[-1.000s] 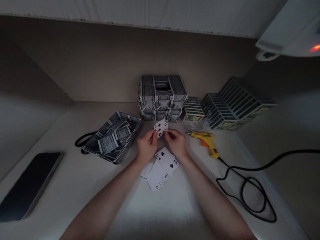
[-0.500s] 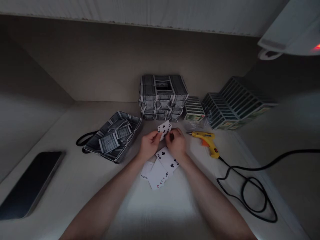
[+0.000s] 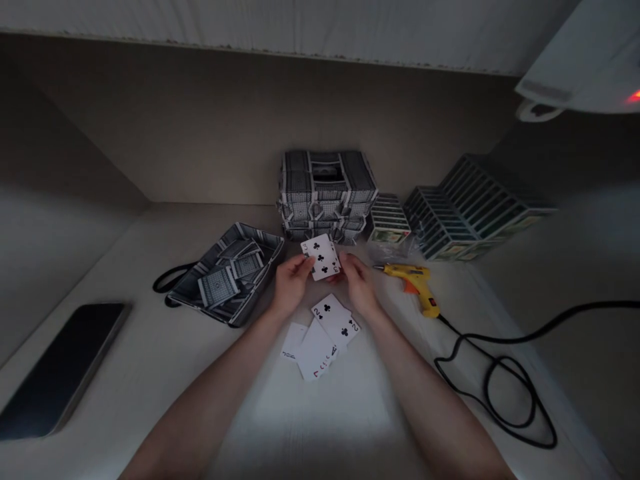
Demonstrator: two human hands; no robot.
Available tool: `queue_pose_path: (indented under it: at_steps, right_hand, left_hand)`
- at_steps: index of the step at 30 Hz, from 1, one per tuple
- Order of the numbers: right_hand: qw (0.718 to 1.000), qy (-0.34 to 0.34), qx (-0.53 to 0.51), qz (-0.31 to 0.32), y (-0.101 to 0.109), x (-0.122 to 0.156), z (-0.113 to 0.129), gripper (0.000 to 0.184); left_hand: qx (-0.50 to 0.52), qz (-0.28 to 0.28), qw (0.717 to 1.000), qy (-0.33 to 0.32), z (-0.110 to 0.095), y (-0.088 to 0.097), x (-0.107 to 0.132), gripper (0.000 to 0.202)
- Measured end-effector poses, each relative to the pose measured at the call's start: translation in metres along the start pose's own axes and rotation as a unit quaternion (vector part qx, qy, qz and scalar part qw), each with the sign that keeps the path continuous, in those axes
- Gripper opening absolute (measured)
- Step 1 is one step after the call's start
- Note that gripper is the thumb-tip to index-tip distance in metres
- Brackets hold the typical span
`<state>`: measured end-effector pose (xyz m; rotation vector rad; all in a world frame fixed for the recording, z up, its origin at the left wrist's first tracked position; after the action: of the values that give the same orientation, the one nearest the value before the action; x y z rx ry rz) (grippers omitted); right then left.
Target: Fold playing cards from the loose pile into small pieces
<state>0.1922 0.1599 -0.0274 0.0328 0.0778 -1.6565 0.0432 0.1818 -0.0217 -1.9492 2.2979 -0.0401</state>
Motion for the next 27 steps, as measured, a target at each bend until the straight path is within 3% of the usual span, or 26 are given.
queue_pose_path:
  at_steps: [8,19,27]
  right_hand:
    - [0.996,-0.025,-0.082,0.034,-0.006,-0.001,-0.001,0.036]
    - [1.0,-0.012,0.0,0.028,-0.004,0.0,0.005,0.038]
    - [0.994,0.068,0.085,0.003,0.003,0.002,0.017,0.035]
  left_hand:
    - [-0.007,0.053,0.998,0.011,-0.002,-0.007,0.0,0.03]
    - [0.008,0.081,0.995,0.05,0.007,-0.012,0.002,0.026]
    - [-0.019,0.083,0.995,0.05,0.004,-0.011,0.002,0.029]
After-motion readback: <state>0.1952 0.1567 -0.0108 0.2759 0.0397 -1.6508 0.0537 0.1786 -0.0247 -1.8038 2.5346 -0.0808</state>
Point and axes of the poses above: each hand's wrist, its own x-axis away from the middle knuckle, its own y-axis out of the back of the hand, z = x × y, the point moved 9 cm from there along -x, towards the middle knuckle, and after that the axes turned 7 degrees about z, right-handed, at the moved point
